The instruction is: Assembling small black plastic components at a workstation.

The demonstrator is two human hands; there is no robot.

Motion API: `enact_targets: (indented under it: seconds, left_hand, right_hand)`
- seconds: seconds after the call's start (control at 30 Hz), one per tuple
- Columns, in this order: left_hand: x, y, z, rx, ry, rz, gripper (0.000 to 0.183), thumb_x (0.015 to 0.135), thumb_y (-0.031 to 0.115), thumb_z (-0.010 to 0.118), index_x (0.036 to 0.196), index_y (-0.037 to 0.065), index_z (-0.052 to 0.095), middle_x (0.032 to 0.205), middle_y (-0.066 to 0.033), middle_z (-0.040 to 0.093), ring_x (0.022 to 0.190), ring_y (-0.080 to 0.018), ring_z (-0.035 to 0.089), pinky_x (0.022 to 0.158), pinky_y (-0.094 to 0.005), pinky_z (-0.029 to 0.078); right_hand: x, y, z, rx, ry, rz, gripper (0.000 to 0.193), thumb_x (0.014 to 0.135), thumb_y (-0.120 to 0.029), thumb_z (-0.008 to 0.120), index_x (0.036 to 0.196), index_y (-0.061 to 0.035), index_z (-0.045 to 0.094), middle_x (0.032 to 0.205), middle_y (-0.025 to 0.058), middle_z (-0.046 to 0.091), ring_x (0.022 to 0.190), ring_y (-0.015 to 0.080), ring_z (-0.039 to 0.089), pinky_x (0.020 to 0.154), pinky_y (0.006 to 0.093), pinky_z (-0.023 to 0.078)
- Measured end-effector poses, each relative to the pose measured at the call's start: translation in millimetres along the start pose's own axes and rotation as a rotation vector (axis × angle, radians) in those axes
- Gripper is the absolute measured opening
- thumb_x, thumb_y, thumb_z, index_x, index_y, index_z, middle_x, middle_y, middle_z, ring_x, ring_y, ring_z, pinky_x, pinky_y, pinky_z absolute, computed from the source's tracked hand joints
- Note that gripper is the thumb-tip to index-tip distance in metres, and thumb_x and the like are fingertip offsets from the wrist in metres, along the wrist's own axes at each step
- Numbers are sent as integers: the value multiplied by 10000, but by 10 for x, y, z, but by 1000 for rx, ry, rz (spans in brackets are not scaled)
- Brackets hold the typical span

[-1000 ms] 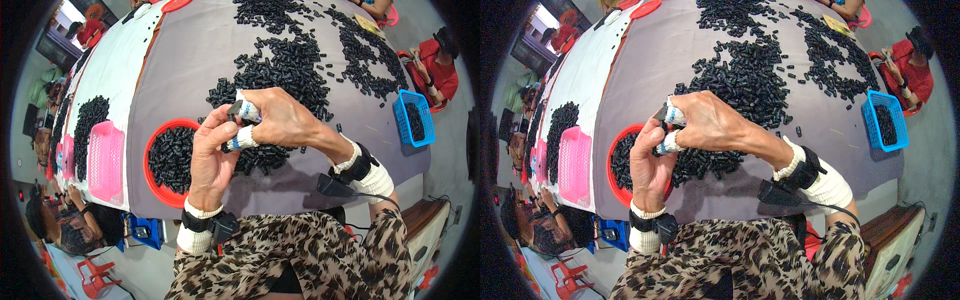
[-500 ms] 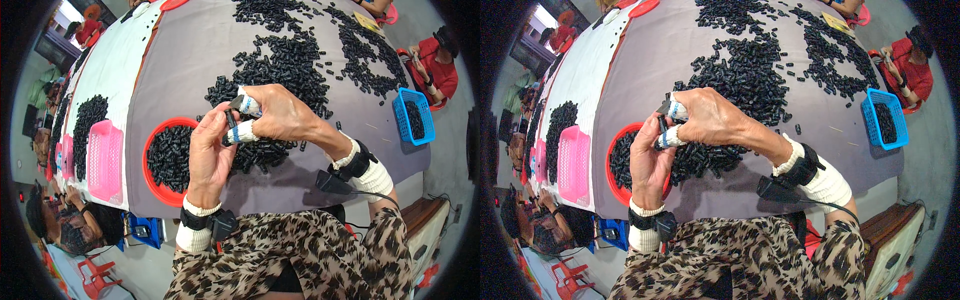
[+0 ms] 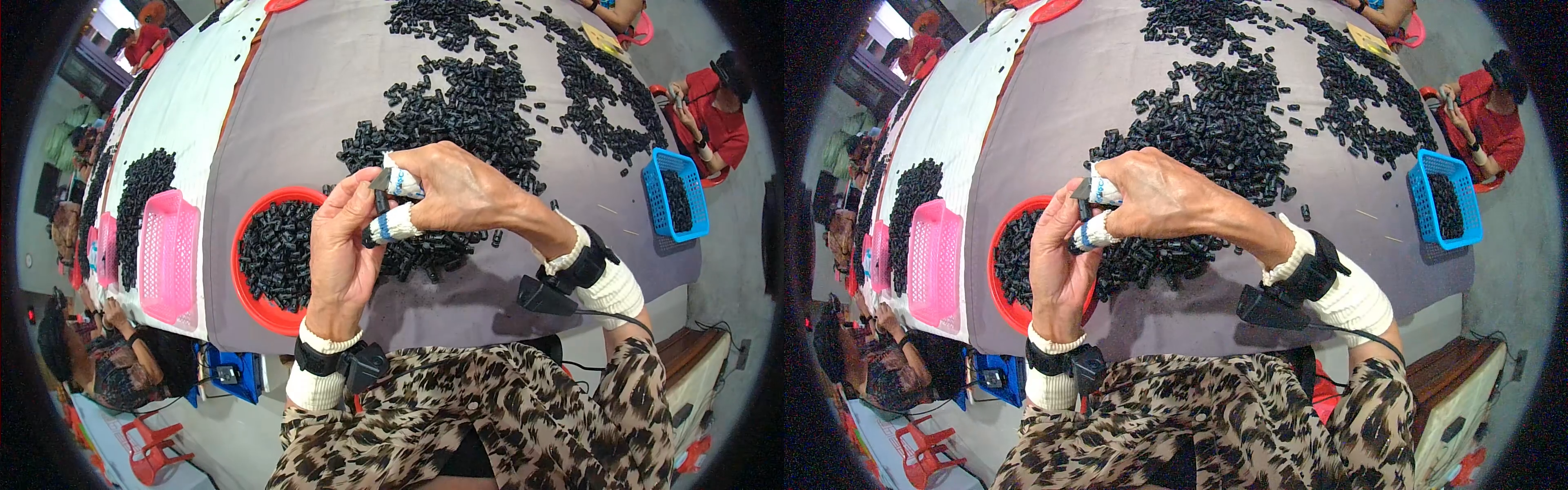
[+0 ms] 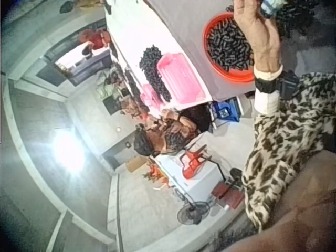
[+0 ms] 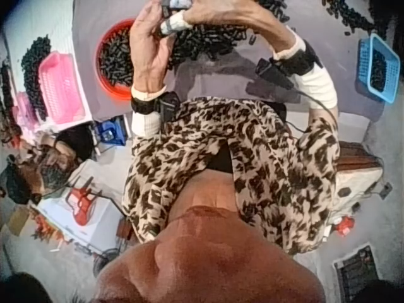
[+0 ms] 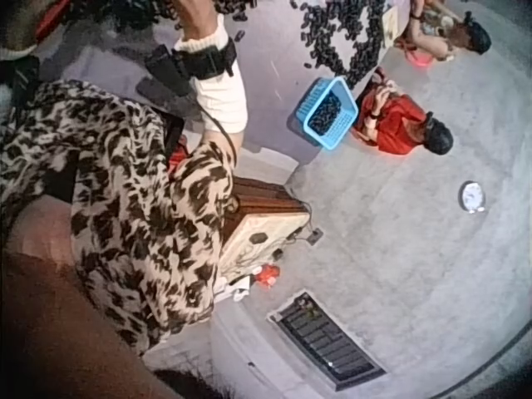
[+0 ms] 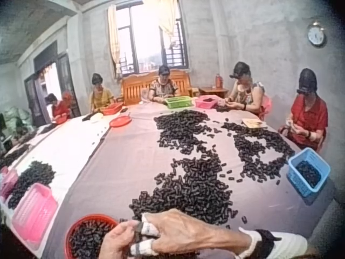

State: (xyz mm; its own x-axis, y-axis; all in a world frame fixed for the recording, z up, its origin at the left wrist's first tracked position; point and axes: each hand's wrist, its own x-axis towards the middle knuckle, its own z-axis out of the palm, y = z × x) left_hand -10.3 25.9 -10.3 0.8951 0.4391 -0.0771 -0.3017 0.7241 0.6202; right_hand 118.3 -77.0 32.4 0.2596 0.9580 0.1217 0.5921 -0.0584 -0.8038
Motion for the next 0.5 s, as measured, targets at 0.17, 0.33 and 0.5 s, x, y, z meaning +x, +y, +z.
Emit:
enact_targets:
  seconds: [0.17, 0.33, 0.5]
  left_hand:
    - [12, -13, 19, 17, 17, 6, 199, 876, 63, 530, 1050, -30, 555, 909, -92, 628, 770, -134, 626, 701, -249, 531]
    - [-17, -7, 40, 12, 18, 20, 199, 870, 48, 532, 1051, -32, 555, 916, -95, 627, 772, -136, 626, 702, -249, 532]
    - [3, -24, 10, 14, -14, 20, 224, 869, 52, 525, 1074, -38, 516, 970, -113, 611, 826, -170, 630, 728, -272, 542]
  right_hand:
    - [-1, -15, -32, -15, -28, 45, 417, 656, -342, 676, 704, 54, 556, 633, 197, 574, 597, 328, 579, 572, 400, 433]
    - [-9, 13, 3, -18, -12, 21, 412, 671, -345, 670, 707, 48, 552, 642, 197, 572, 606, 335, 578, 573, 403, 433]
    - [-23, 16, -14, 4, -9, -14, 408, 687, -344, 661, 724, 42, 535, 650, 186, 566, 610, 332, 567, 575, 404, 429]
